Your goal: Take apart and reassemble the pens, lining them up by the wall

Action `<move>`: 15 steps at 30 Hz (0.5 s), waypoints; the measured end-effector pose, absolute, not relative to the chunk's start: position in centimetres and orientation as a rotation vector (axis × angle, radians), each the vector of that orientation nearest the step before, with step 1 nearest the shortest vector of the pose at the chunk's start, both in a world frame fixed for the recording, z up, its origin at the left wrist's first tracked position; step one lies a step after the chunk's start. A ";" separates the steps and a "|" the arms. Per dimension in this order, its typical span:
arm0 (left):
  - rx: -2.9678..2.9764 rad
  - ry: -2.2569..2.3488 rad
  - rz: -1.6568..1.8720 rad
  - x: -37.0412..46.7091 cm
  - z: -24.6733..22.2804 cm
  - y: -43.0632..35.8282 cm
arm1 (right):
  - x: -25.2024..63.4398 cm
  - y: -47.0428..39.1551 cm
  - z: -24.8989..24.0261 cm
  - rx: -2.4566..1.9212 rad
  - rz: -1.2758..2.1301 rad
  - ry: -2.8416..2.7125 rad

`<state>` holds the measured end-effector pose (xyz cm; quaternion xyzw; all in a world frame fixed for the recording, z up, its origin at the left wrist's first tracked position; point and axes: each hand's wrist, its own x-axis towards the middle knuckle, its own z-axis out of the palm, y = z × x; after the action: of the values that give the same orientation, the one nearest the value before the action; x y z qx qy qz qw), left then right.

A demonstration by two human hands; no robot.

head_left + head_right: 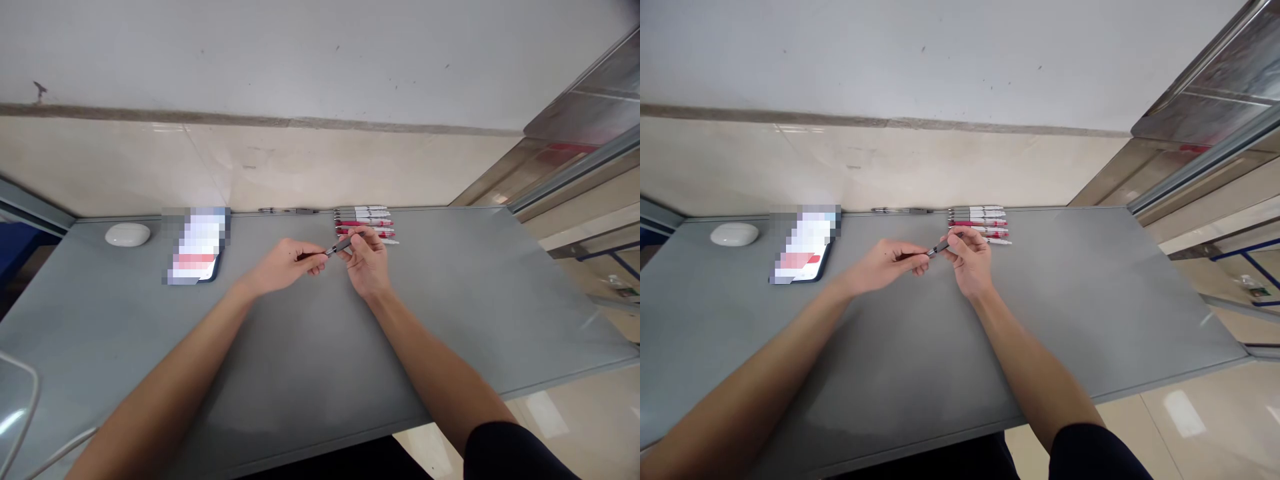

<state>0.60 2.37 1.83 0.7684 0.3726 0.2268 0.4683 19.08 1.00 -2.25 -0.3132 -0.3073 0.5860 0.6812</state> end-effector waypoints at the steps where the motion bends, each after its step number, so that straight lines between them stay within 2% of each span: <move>1: 1.861 0.879 0.527 0.5 2.0 2.4 | 19.2 1.0 -2.3 -0.679 1.326 -0.712; 8: 1.750 0.794 0.458 0.3 2.4 2.5 | 19.3 0.8 -2.2 -0.564 1.362 -0.781; 15: 1.818 0.886 0.426 0.6 2.9 2.1 | 18.9 0.7 -2.0 -0.647 1.308 -0.720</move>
<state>0.58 2.13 2.89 0.7556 0.3681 0.1771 0.5121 18.88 0.66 -2.03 -0.2889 -0.3214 0.5842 0.6870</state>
